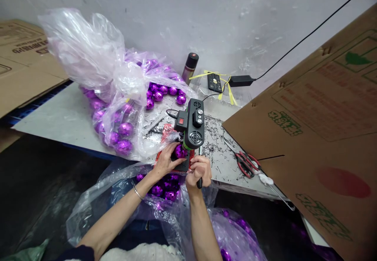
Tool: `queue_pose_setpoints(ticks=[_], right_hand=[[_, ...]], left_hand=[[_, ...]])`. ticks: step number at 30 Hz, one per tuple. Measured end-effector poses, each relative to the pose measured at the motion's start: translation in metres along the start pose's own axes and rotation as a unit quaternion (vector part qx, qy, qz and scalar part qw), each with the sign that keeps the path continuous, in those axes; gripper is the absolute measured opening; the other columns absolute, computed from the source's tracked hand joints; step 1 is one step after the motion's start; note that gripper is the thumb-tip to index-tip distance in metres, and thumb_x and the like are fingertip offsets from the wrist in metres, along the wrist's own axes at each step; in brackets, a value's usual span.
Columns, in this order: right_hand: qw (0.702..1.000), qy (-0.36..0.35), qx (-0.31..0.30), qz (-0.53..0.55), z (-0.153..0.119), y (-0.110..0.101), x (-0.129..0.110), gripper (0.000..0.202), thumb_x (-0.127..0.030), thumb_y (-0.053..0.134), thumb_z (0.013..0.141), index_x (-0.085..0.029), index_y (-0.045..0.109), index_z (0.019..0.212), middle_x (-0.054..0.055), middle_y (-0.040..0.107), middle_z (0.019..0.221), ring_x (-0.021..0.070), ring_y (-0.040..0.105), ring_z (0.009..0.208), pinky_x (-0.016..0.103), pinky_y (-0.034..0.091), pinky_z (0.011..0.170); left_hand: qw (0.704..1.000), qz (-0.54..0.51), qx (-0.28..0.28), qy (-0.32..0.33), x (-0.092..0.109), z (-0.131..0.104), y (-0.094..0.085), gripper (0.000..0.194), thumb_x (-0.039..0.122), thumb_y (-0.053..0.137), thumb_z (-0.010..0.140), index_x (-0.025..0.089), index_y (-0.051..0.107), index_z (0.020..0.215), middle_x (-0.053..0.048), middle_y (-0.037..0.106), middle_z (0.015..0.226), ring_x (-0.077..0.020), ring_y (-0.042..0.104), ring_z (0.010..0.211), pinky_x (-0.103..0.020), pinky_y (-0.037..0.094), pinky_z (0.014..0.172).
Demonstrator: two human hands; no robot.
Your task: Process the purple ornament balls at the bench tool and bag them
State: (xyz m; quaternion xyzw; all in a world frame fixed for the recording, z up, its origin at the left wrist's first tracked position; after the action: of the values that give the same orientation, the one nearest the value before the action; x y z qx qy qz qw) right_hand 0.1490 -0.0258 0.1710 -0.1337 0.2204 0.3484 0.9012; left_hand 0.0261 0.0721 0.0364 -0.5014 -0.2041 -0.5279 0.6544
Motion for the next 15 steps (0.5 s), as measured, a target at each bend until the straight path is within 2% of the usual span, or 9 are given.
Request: queue_pose_setpoints(ticks=[15], right_hand=[[1.0, 0.004, -0.002, 0.001, -0.0095, -0.0025, 0.0092, 0.04, -0.027, 0.035, 0.113, -0.024, 0.052, 0.077, -0.002, 0.058, 0.074, 0.0143, 0.06, 0.066, 0.036, 0.053, 0.074]], left_hand=[[1.0, 0.004, 0.006, 0.013, 0.0023, 0.0003, 0.0002, 0.054, 0.045, 0.078, 0.096, 0.021, 0.063, 0.143, -0.016, 0.075, 0.136, -0.0347, 0.072, 0.129, -0.053, 0.06, 0.11]])
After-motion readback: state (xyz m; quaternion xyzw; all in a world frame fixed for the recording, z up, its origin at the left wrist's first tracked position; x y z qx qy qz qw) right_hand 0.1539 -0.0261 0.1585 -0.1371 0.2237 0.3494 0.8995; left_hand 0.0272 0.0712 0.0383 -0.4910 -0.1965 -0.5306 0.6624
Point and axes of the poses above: each hand's wrist, its own z-axis towards the middle knuckle, its own y-axis out of the palm, x = y × z, the point moved 9 cm from there along z, towards the middle knuckle
